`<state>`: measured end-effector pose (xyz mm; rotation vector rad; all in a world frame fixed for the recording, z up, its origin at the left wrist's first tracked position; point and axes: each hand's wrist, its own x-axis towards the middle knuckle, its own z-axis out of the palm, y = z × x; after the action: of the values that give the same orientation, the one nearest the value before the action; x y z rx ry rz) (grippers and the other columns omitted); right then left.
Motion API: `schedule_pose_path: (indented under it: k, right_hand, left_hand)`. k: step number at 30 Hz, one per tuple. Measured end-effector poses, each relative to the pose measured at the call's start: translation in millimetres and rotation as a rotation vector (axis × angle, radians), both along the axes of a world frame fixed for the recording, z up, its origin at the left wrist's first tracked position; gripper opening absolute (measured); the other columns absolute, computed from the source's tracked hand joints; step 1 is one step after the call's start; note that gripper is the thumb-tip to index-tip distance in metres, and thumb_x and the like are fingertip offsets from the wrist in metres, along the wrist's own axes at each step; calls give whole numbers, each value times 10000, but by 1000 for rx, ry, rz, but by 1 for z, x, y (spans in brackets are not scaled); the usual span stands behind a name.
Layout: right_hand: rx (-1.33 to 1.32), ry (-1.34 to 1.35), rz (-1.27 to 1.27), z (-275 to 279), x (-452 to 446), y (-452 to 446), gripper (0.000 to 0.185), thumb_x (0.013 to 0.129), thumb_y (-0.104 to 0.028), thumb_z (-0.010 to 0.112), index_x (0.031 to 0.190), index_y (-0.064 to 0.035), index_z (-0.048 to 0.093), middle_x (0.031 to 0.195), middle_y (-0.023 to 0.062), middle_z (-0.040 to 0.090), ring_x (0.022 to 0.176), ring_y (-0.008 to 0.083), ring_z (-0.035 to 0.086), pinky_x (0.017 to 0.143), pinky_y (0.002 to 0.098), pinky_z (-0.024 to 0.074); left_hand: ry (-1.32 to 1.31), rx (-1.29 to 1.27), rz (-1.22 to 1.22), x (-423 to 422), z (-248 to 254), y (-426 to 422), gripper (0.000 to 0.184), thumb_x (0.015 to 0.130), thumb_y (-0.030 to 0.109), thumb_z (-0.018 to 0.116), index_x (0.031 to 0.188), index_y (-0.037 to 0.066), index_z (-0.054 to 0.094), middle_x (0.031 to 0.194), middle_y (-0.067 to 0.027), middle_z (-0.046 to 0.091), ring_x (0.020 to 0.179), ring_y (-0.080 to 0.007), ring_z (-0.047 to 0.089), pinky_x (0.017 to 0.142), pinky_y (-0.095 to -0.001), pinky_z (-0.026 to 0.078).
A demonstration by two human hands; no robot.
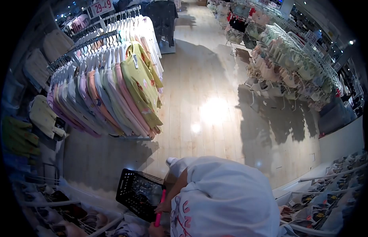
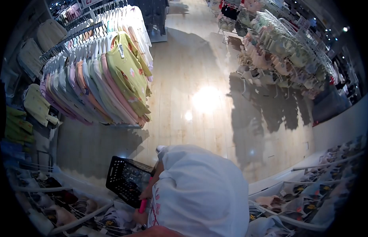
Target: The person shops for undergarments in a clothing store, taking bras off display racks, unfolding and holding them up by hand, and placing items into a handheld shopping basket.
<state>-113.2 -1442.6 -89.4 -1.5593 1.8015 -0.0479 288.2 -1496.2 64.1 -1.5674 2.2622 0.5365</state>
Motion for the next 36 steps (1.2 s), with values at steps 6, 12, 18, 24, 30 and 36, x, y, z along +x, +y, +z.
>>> schedule_pose_path:
  k: [6, 12, 18, 24, 30, 36]
  right_hand:
    - [-9, -14, 36, 1, -7, -28, 336, 842, -317, 554, 966, -6, 585, 907, 201, 604, 900, 352, 584, 777, 430, 476]
    - [-16, -46, 62, -2, -25, -69, 327, 852, -309, 544, 956, -3, 590, 889, 202, 613, 884, 352, 594, 776, 427, 476]
    - [-23, -86, 241, -22, -27, -125, 319, 862, -301, 535, 947, 1, 594, 871, 204, 622, 868, 352, 604, 776, 425, 476]
    - [33, -121, 520, -53, -39, -124, 314, 872, -294, 525, 937, 4, 599, 853, 206, 632, 852, 352, 614, 776, 422, 476]
    - [142, -153, 569, -67, -74, -144, 310, 882, -286, 515, 928, 8, 603, 835, 208, 641, 836, 353, 624, 776, 420, 476]
    - [205, -250, 375, -80, -22, -197, 228, 891, -188, 506, 999, -21, 618, 887, 195, 641, 859, 340, 623, 751, 392, 481]
  left_hand:
    - [108, -254, 51, -16, -6, 9, 180, 783, 219, 642, 880, 68, 624, 901, -163, 624, 814, -330, 575, 709, -398, 466]
    - [30, -179, 72, -46, -14, -15, 301, 744, 246, 665, 991, 89, 593, 1012, -175, 590, 923, -370, 535, 772, -443, 452]
    - [-82, -93, 193, -35, -19, -34, 446, 705, 272, 688, 1102, 110, 563, 1123, -186, 556, 1031, -410, 495, 834, -487, 437]
    - [-371, -58, 253, 25, -73, 16, 599, 667, 299, 711, 1213, 131, 533, 1234, -198, 521, 1139, -450, 455, 897, -532, 423]
    - [-168, -423, 952, -25, -27, 3, 632, 747, 179, 641, 1304, 44, 376, 1343, -263, 306, 1182, -463, 356, 953, -474, 370]
    - [144, -561, 1492, -46, -57, -22, 479, 821, 107, 587, 1255, -15, 426, 1263, -240, 409, 1103, -413, 452, 892, -472, 413]
